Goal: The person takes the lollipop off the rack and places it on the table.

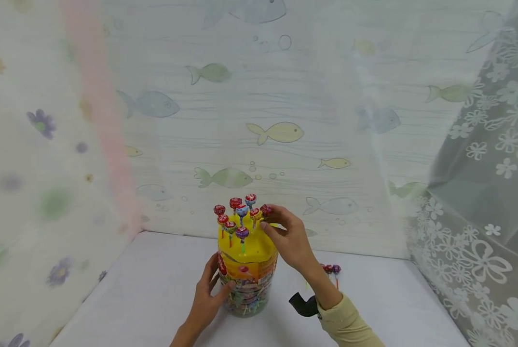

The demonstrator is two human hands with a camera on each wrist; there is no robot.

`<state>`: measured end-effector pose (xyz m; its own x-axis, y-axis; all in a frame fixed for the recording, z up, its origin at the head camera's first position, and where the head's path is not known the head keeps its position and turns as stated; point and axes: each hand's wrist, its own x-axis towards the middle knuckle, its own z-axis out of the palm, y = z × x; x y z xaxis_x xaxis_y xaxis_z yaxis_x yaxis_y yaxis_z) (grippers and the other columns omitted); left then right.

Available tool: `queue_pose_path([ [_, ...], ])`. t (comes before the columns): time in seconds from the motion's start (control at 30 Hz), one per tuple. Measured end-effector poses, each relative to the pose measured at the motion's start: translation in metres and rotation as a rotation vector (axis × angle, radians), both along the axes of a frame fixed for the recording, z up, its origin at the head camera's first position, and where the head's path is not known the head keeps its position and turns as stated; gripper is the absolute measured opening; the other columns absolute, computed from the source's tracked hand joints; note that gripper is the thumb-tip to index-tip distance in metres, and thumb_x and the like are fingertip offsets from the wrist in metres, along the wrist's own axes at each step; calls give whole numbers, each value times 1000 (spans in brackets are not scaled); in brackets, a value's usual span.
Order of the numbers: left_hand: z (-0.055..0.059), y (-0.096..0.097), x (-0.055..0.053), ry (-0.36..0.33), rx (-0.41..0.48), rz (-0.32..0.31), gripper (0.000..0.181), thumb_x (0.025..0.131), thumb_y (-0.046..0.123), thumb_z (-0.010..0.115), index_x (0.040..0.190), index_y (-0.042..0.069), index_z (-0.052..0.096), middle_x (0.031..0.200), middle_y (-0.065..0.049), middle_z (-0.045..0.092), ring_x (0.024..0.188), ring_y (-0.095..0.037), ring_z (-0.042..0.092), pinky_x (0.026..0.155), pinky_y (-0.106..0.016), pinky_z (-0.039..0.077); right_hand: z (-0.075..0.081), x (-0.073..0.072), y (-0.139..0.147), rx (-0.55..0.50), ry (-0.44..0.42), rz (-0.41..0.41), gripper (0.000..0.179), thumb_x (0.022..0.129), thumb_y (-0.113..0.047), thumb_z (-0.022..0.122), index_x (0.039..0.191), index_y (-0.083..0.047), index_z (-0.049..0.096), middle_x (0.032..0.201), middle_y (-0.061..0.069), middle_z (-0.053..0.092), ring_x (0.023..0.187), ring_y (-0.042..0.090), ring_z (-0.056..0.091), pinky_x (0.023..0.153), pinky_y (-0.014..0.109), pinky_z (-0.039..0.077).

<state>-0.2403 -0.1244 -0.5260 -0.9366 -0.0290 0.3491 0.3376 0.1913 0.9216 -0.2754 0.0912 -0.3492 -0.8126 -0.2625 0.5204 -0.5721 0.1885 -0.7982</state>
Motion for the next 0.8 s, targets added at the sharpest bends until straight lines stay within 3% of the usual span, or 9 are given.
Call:
queue_pose_path([
  [0.5,-1,1,0,23,-4,14,78,99,22,67,161,10,20,165,-17,30,150,-42,32,116,-62,32,3,-7,-6,-165,129,-39,25,99,-7,66,123,-1,67,112,19,71,97,33,71,83,28,62],
  [0.8,-2,1,0,6,3,21,79,98,23,68,161,11,22,165,-16,29,150,-41,31,117,-59,32,-4,-2,-1,-216,156,-65,26,98,-5,67,123,0,67,110,16,71,93,22,72,81,29,63],
])
